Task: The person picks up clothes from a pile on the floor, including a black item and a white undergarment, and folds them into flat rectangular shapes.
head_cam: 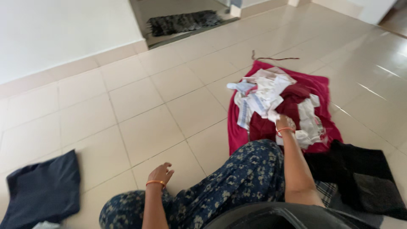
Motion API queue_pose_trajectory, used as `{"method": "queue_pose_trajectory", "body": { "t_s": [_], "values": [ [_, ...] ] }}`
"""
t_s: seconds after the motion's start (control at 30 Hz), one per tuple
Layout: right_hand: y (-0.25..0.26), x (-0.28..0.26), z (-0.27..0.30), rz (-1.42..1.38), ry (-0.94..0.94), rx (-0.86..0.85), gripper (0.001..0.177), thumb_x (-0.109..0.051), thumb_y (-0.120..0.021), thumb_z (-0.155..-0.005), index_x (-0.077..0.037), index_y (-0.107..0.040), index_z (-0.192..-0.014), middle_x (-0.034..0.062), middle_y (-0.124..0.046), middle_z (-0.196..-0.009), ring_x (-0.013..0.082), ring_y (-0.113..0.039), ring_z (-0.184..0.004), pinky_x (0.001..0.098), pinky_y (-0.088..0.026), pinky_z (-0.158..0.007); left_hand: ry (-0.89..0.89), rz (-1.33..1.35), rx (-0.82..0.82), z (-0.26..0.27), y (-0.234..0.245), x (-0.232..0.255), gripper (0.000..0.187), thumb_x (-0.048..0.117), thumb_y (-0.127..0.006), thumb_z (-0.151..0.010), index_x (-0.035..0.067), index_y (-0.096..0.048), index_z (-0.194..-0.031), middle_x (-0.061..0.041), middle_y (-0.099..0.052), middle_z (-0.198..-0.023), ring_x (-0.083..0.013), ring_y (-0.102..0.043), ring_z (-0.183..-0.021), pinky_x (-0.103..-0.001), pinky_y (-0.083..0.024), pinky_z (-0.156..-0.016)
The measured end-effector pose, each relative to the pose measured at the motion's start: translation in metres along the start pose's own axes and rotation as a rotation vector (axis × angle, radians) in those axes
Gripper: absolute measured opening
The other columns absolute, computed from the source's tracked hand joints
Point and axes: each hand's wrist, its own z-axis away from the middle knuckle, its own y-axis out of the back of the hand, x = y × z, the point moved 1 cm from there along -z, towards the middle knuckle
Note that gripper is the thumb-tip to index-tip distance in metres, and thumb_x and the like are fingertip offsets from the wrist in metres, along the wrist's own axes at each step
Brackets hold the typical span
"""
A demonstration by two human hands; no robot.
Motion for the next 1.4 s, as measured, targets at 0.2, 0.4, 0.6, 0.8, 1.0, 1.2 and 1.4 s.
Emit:
{"method": "queue_pose_trajectory", "body": {
  "t_s": [0.2,0.4,0.6,0.8,1.0,1.2,1.4],
  "values": [
    [-0.038,-0.141,0.031,-0.432,1.014,0.258,0.023,-0.013,-0.052,-0.099,-0.002,-0.063,-0.115,0.0219,-0.067,-0.114,0.0415,-0.063,-0.11,0.0507,-0.05,-0.099,-0.131,0.158,0.267,-0.002,0.018,0.028,0.029,0.032,-0.066,-0.094,0.022,-0.066,-0.122,-0.006,-0.067,-0.122,-0.0335,-0.07,-0.093,-0.046,-0.056,-0.087],
    [-0.129,-0.199,0.144,-0.081,1.229,-0.58,0.025,-0.025,-0.06,-0.095,-0.025,-0.074,-0.116,0.0063,-0.072,-0.109,0.0285,-0.07,-0.104,0.0442,-0.055,-0.093,-0.105,0.131,0.356,0.01,0.028,0.028,0.029,0.027,-0.07,-0.089,0.02,-0.067,-0.117,-0.005,-0.068,-0.117,-0.0312,-0.069,-0.099,-0.047,-0.055,-0.086],
    [-0.165,-0.18,0.121,0.003,0.956,-0.451,0.026,-0.021,-0.062,-0.093,-0.021,-0.07,-0.118,0.0094,-0.069,-0.115,0.0317,-0.068,-0.105,0.0467,-0.054,-0.09,-0.11,0.143,0.27,-0.008,0.007,0.028,0.026,0.026,-0.069,-0.092,0.021,-0.068,-0.118,-0.005,-0.067,-0.12,-0.0308,-0.067,-0.105,-0.045,-0.055,-0.09],
    [-0.17,-0.17,0.121,0.022,0.991,-0.441,0.04,-0.014,-0.067,-0.08,-0.021,-0.069,-0.119,0.0151,-0.064,-0.115,0.035,-0.065,-0.105,0.0475,-0.053,-0.09,-0.485,-0.002,0.145,-0.048,-0.04,0.072,0.03,0.022,-0.069,-0.088,0.021,-0.068,-0.119,-0.005,-0.066,-0.124,-0.0288,-0.063,-0.116,-0.045,-0.051,-0.097],
    [-0.19,-0.183,0.157,0.168,0.943,-0.631,0.02,-0.021,-0.062,-0.093,-0.018,-0.071,-0.11,0.0139,-0.072,-0.105,0.0347,-0.069,-0.104,0.0498,-0.054,-0.087,-0.202,-0.145,-0.125,-0.054,-0.051,0.068,0.034,0.04,-0.066,-0.091,0.026,-0.069,-0.122,-0.004,-0.061,-0.13,-0.028,-0.06,-0.12,-0.05,-0.046,-0.101],
    [-0.192,-0.187,0.16,-0.237,1.046,-0.608,0.021,-0.031,-0.066,-0.097,-0.011,-0.069,-0.102,0.0122,-0.074,-0.101,0.0329,-0.071,-0.099,0.0464,-0.055,-0.087,-0.071,-0.306,-0.517,-0.065,-0.057,0.045,0.045,0.045,-0.06,-0.097,0.004,-0.077,-0.1,-0.019,-0.077,-0.107,-0.0327,-0.075,-0.104,-0.043,-0.055,-0.094],
    [-0.181,-0.197,0.133,-0.236,0.907,-0.371,0.046,-0.006,-0.068,-0.079,-0.009,-0.061,-0.124,0.019,-0.058,-0.12,0.0431,-0.058,-0.106,0.05,-0.05,-0.089,-0.339,-0.034,0.094,-0.046,-0.04,0.084,0.03,0.032,-0.07,-0.091,0.013,-0.068,-0.113,-0.009,-0.071,-0.112,-0.0318,-0.069,-0.104,-0.049,-0.055,-0.088]
  ]
}}
